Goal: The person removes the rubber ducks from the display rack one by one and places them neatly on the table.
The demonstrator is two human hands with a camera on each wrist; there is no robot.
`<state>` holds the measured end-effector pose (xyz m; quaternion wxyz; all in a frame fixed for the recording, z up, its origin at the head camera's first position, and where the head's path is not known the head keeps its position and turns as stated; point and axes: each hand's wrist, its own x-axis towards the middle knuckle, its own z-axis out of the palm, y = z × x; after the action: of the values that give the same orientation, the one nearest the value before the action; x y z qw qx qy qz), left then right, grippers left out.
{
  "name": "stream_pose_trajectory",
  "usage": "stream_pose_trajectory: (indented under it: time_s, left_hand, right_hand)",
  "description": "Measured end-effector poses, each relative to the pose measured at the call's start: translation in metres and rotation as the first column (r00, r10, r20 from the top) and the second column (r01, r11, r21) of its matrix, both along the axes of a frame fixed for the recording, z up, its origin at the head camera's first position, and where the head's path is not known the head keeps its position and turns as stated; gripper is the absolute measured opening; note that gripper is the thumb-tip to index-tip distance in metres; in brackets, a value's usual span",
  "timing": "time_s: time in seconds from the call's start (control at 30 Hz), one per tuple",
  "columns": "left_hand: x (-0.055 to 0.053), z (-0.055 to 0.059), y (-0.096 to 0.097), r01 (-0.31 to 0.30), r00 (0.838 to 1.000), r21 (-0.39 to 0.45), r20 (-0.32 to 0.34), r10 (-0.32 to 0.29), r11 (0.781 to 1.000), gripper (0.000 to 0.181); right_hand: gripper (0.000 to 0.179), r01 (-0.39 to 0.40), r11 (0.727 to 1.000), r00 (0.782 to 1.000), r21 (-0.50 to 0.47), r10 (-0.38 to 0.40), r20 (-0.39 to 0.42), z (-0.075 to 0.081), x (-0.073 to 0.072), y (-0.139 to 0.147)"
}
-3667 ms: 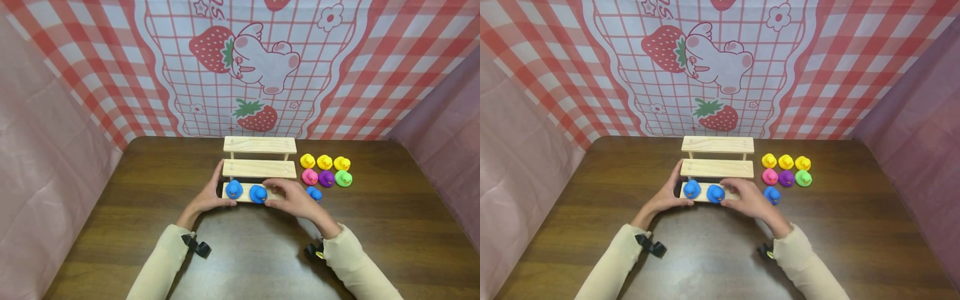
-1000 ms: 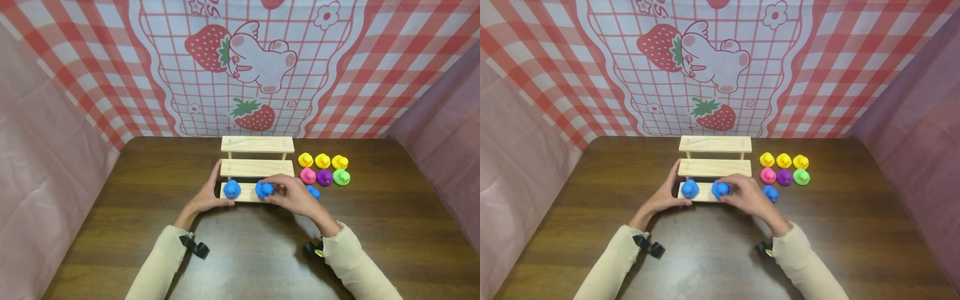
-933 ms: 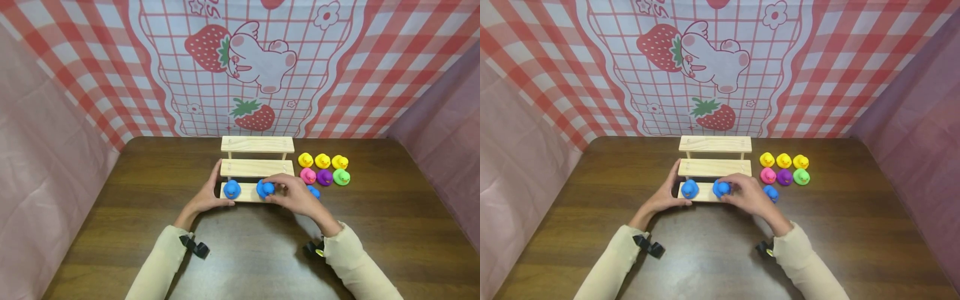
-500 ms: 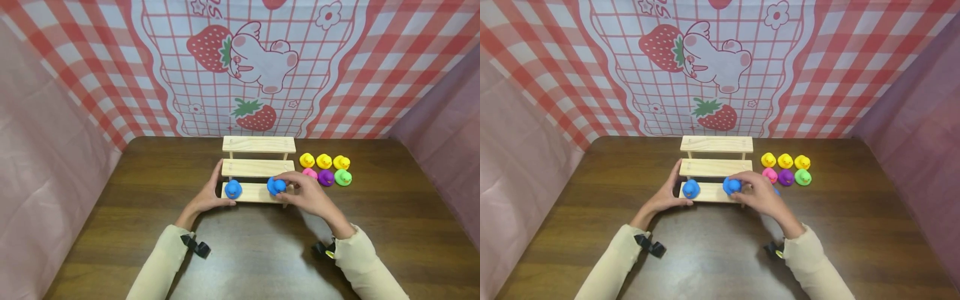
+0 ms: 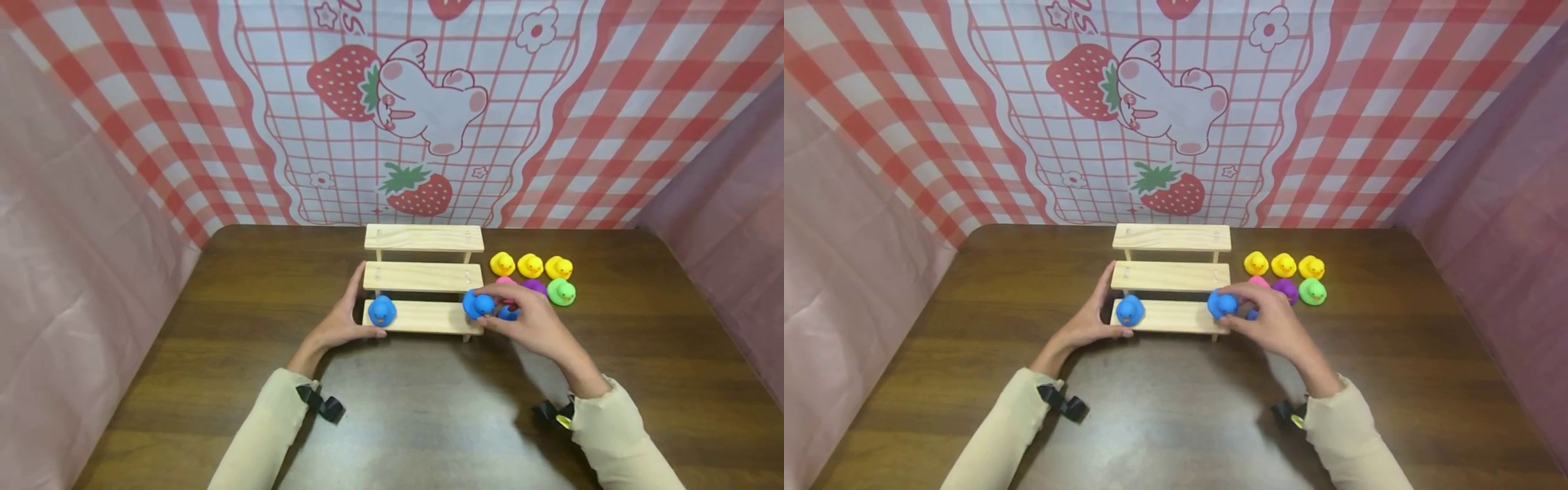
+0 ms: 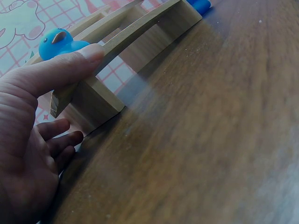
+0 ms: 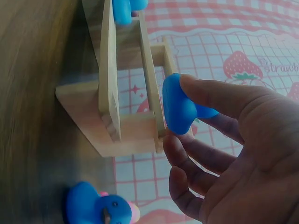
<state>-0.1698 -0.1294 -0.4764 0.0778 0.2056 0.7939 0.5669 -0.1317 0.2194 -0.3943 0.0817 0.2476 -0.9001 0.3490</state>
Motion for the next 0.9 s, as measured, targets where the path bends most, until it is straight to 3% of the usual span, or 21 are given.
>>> stream_pose_trajectory:
  time_s: [0.63, 0.9]
  left_hand:
    - [0.0, 0.0, 0.0, 0.007, 1.0, 0.006, -0.01, -0.007, 1.0, 0.134]
    - [-0.001, -0.002, -0.001, 0.015, 1.0, 0.002, -0.009, -0.015, 1.0, 0.133]
  right_hand:
    - [0.042, 0.11, 0.993, 0.994, 0.032, -0.109, -0.029, 0.0, 0.005, 0.035]
    - [0.04, 0.186, 0.98, 0.981, 0.071, -0.189, 0.037, -0.001, 0.007, 0.052]
